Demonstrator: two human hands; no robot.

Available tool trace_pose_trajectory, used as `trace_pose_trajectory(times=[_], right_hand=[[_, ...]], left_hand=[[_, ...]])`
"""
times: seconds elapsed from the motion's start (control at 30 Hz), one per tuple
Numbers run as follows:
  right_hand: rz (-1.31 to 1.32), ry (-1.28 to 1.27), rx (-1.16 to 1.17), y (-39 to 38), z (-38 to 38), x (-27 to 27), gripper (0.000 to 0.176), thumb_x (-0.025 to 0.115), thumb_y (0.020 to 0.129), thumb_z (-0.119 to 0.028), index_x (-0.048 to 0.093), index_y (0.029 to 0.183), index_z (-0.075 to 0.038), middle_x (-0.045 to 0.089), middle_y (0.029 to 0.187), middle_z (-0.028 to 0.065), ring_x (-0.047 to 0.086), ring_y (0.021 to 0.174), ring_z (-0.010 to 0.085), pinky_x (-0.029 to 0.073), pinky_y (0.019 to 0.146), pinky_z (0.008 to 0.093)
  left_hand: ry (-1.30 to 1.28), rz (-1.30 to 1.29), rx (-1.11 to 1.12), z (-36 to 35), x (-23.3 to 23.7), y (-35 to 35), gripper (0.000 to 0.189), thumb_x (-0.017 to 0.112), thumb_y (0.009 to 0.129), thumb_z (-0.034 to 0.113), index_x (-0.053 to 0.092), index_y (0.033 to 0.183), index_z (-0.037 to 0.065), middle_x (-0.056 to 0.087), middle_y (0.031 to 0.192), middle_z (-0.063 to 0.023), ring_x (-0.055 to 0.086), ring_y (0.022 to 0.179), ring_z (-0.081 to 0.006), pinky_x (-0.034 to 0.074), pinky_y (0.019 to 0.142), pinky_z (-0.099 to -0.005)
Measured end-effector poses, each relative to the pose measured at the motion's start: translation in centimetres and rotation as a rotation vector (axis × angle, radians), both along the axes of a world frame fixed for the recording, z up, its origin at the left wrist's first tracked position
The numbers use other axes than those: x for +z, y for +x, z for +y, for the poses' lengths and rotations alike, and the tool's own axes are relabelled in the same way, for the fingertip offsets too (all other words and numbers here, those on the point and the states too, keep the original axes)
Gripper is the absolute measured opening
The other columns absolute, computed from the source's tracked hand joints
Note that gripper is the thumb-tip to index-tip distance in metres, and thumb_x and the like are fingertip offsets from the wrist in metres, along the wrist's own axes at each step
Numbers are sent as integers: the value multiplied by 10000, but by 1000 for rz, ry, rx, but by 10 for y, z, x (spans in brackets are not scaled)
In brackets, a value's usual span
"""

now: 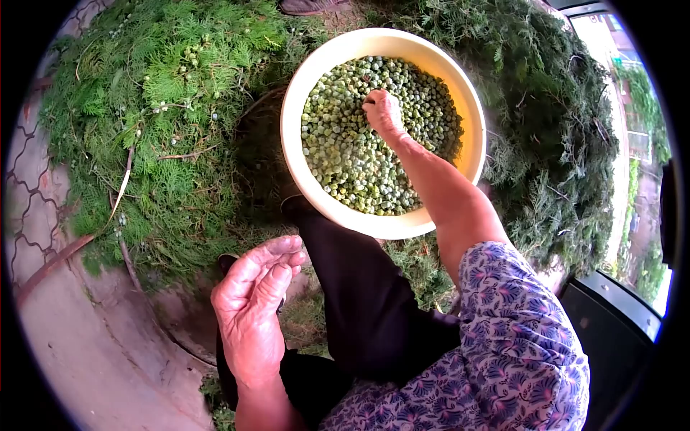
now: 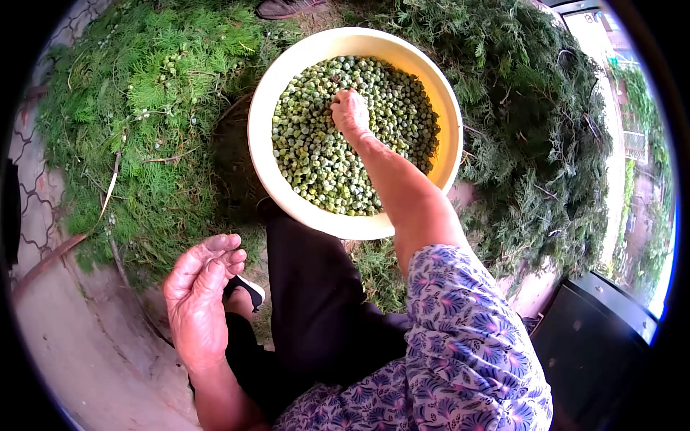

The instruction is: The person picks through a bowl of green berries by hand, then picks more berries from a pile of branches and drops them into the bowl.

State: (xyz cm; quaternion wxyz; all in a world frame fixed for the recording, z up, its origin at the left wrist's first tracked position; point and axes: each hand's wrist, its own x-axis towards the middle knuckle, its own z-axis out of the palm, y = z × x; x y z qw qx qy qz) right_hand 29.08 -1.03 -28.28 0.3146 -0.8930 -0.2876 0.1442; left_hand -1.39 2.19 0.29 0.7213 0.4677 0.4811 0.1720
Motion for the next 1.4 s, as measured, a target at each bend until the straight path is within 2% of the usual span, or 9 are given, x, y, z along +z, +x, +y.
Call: trace_pose_trajectory(times=[0.17, 0.27, 0.4, 0.57, 0.67, 0.77, 1.13, 1.33, 1.4], right_hand=[[-15, 136, 99, 6, 5, 16, 91, 552, 773, -72, 601, 790, 3, 617, 685, 161, 598, 603, 296, 503, 593, 371], [5, 61, 253, -5, 21, 24, 183, 505, 805, -32, 616, 938, -90, 591, 880, 137, 588, 776, 220, 509, 668, 362], [-151, 4, 317, -6, 34, -6, 277, 498, 778, -55, 604, 1034, -78, 549, 904, 182, 554, 872, 334, 476, 768, 369], [-223, 33, 147, -10, 39, 4, 137, 576, 742, -23, 680, 809, -83, 596, 848, 106, 592, 721, 225, 504, 643, 327], [546, 255, -168, -11, 29, 30, 74, 613, 783, -49, 655, 833, -14, 639, 770, 110, 591, 559, 116, 490, 448, 233], [1018, 538, -417, -35, 10, 72, 121, 570, 844, -38, 573, 941, 35, 618, 774, 112, 618, 661, 154, 528, 557, 238], [1191, 704, -31, -140, -65, 199, 38, 546, 869, -49, 564, 865, -16, 572, 725, 14, 528, 634, 90, 453, 581, 228], [1574, 788, -291, -138, -95, 208, 71, 487, 902, -96, 492, 944, -38, 509, 730, 46, 507, 631, 147, 449, 601, 288], [1427, 643, -326, -124, -115, 209, 67, 489, 897, -88, 498, 934, -34, 512, 709, 35, 510, 621, 144, 458, 610, 287]], left_hand=[[-70, -56, 28, -2, 2, -3, 221, 574, 842, 19, 589, 1051, -53, 630, 982, -110, 601, 876, -140, 470, 812, -244], [-79, -91, 31, -2, 0, -5, 224, 575, 841, 15, 586, 1054, -54, 629, 988, -114, 601, 881, -142, 470, 820, -245], [-70, -50, 35, 0, 2, -6, 230, 578, 840, 13, 584, 1059, -54, 628, 995, -118, 600, 888, -144, 471, 826, -249], [-72, -85, 55, 0, 2, -6, 219, 567, 847, 9, 587, 1056, -54, 628, 998, -115, 601, 891, -144, 475, 829, -258], [-86, -63, 65, 4, 3, -3, 225, 560, 853, 16, 579, 1066, -54, 623, 1004, -106, 598, 896, -140, 470, 830, -256], [-81, -119, 89, 5, -6, 6, 234, 555, 858, 24, 570, 1078, -53, 616, 1013, -97, 590, 899, -133, 463, 828, -246], [-24, -33, -94, -20, -46, 66, 242, 622, 831, 98, 581, 1034, -27, 617, 830, -61, 584, 664, -97, 489, 581, -215], [-32, -54, -162, -35, -51, 73, 119, 593, 841, 68, 593, 909, -30, 588, 682, -37, 540, 556, -79, 452, 494, -204], [-36, -39, -141, -35, -55, 70, 128, 582, 850, 72, 580, 939, -20, 580, 694, -29, 533, 575, -85, 442, 515, -205]])
